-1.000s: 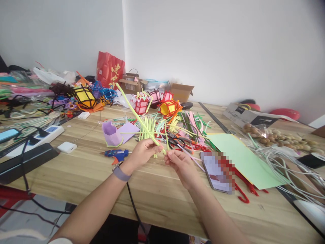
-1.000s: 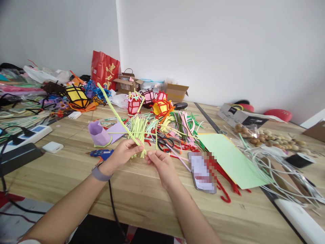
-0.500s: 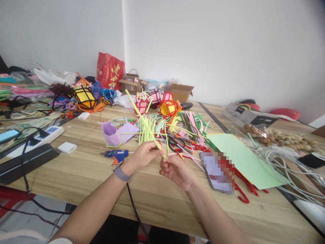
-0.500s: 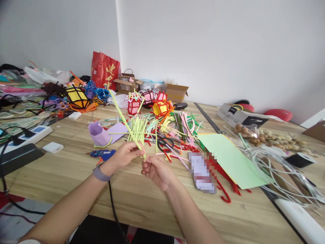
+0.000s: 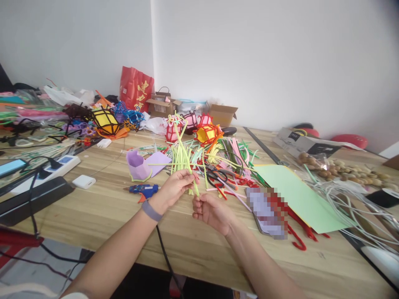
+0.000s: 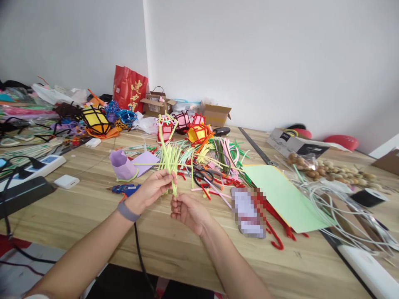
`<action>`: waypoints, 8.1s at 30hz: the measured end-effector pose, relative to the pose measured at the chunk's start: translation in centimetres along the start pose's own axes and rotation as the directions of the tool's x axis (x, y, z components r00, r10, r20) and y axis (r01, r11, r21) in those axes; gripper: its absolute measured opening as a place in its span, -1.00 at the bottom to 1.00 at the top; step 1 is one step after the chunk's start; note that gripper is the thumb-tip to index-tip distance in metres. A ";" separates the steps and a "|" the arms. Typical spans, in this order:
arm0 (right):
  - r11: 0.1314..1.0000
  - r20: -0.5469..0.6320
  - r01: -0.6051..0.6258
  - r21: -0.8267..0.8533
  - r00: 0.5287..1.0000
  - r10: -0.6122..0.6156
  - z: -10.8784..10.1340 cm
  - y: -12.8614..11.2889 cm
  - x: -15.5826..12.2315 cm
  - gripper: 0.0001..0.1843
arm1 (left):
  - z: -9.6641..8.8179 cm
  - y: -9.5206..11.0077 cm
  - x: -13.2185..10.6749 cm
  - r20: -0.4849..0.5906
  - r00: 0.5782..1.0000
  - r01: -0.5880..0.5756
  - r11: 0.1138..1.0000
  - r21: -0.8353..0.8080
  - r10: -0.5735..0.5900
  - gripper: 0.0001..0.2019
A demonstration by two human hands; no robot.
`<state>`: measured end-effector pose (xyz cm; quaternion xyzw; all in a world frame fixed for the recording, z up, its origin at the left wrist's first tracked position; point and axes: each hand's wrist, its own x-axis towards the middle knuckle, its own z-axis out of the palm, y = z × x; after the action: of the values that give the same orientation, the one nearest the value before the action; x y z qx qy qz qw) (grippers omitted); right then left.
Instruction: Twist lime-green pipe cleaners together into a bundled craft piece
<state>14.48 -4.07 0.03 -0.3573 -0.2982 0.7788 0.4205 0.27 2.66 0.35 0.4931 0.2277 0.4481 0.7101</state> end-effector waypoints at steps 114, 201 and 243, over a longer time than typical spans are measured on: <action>-0.002 0.021 0.025 -1.000 0.801 -0.599 -1.0 -7.7 15.0 -0.62 | 2.1 0.4 -0.8 0.080 0.997 -0.037 0.987 0.158 0.024 -0.69; -0.253 0.291 0.145 -0.957 0.513 -0.808 -2.2 1.1 2.6 -0.66 | -0.1 -0.1 0.2 -0.145 0.989 0.060 0.876 0.478 0.011 -0.69; 0.917 -0.059 0.319 -0.241 0.938 -0.341 -0.4 -0.2 1.8 -0.65 | -0.1 0.7 -0.1 0.044 0.999 -0.004 0.965 0.261 -0.008 -0.76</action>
<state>14.19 -2.38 -0.57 -0.3859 -0.4201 0.6385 0.5166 -0.15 2.75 0.92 0.5920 0.2694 0.4023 0.6442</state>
